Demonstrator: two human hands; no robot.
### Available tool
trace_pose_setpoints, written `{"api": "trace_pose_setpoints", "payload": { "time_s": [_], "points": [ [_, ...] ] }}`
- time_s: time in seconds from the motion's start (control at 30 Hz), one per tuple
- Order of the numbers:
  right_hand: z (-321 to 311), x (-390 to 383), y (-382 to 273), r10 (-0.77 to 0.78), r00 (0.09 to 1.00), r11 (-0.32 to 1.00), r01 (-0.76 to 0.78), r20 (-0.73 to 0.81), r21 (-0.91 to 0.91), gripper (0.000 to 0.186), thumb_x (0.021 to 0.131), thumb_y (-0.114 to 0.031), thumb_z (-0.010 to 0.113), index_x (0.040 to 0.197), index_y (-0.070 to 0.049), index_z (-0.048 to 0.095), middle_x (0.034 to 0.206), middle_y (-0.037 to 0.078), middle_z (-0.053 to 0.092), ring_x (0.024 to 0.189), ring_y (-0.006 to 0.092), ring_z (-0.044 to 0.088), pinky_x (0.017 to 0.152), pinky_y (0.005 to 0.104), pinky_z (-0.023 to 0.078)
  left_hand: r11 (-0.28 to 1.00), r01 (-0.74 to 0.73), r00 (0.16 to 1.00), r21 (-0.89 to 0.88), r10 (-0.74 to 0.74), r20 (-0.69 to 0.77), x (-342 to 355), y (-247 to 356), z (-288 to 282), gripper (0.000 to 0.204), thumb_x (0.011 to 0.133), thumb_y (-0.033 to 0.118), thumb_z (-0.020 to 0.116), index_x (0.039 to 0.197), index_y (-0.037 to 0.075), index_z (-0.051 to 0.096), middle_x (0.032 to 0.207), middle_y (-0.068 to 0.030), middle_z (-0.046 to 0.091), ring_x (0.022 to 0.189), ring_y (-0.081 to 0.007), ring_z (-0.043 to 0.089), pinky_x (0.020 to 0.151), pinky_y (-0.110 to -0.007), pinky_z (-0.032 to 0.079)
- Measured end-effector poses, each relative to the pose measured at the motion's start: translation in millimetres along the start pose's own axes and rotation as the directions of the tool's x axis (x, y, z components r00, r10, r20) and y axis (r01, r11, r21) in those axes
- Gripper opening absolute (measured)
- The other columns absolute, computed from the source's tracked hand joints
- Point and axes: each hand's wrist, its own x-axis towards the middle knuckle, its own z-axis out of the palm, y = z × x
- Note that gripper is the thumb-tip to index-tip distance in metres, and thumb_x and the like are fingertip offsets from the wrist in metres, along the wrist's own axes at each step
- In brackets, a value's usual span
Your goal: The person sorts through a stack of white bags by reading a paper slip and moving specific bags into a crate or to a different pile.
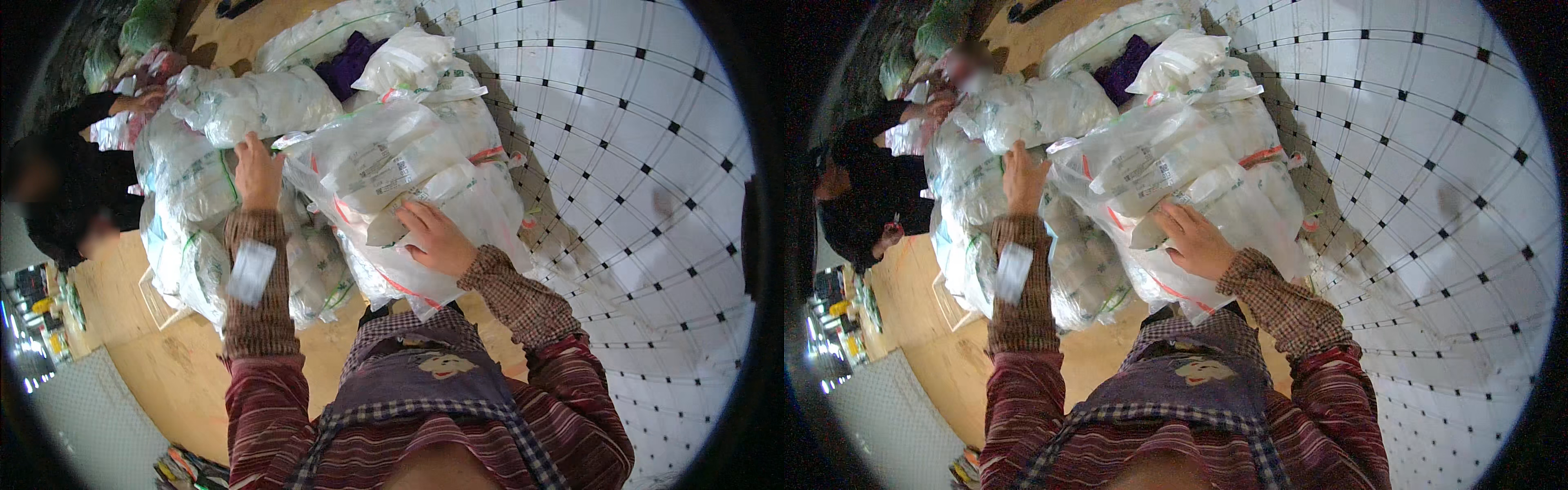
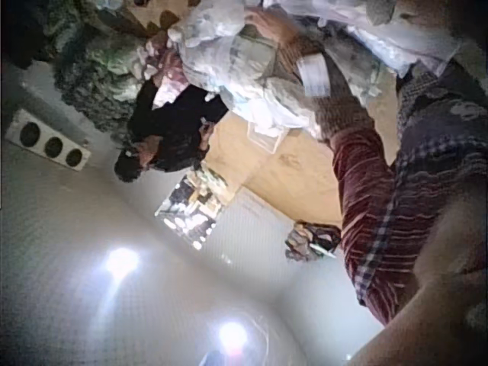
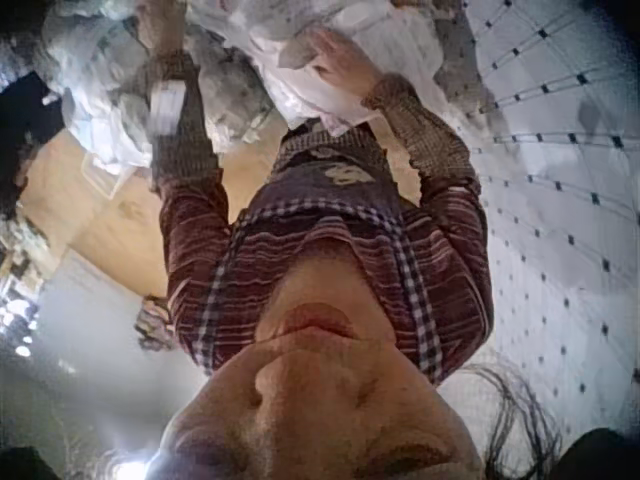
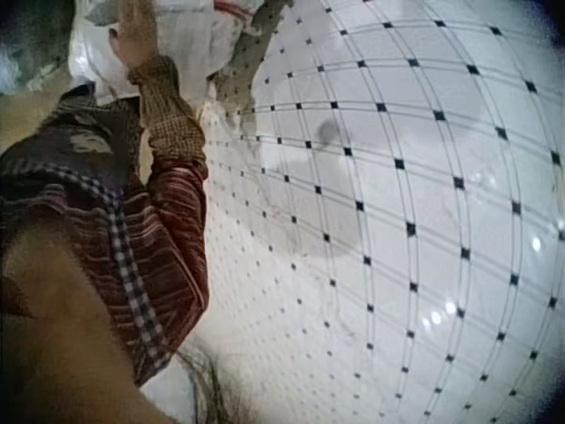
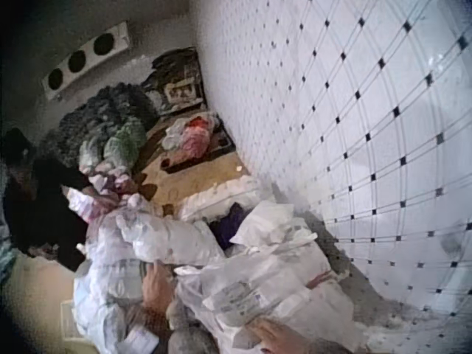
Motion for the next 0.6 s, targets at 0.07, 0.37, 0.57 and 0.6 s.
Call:
{"api": "trace_pose_setpoints", "payload": {
  "time_s": [0.07,0.37,0.57,0.6],
  "points": [
    [-6.7,-33.4,14.7,0.148,0.989,0.984,-0.146,-0.010,0.102,0.043,0.064,-0.009,0.062,0.102,0.001,0.046,0.104,0.015,0.046,0.098,0.0300,0.046,0.083,0.0374,0.040,0.990,-0.055,0.998,-0.132,0.051,-0.033,-33.9,50.0,-29.0,0.037,0.067,0.008,0.064,0.100,0.003,0.049,0.096,-0.0188,0.053,0.083,-0.0349,0.055,0.070,-0.041,0.045],
    [-16.7,45.7,9.6,0.049,0.993,0.962,-0.018,-0.108,0.272,0.047,0.078,-0.019,0.054,0.116,0.004,0.039,0.118,0.021,0.041,0.108,0.0349,0.041,0.090,0.0413,0.034,0.921,-0.286,0.921,-0.264,0.340,0.189,-68.9,84.0,56.6,0.034,0.078,0.014,0.049,0.109,0.002,0.046,0.106,-0.0146,0.055,0.070,-0.0312,0.060,0.058,-0.037,0.050],
    [28.3,94.9,54.0,0.081,0.996,0.977,-0.088,-0.042,-0.197,0.048,0.083,-0.038,0.045,0.111,0.001,0.043,0.117,0.015,0.046,0.112,0.0252,0.040,0.090,0.0433,0.026,0.955,-0.124,0.866,-0.270,0.237,0.440,-58.3,75.7,73.3,0.021,0.080,0.018,0.047,0.096,0.005,0.048,0.094,-0.0161,0.056,0.071,-0.0353,0.058,0.059,-0.043,0.048],
    [28.8,95.7,60.1,0.118,0.993,0.965,-0.111,0.017,-0.236,0.049,0.083,-0.042,0.044,0.109,-0.001,0.045,0.115,0.011,0.048,0.112,0.0192,0.040,0.088,0.0420,0.025,0.919,-0.142,0.891,-0.367,0.280,0.356,-62.1,71.8,75.2,0.015,0.082,0.020,0.044,0.087,0.005,0.048,0.086,-0.0155,0.057,0.070,-0.0359,0.057,0.059,-0.045,0.046]
  ]
}}
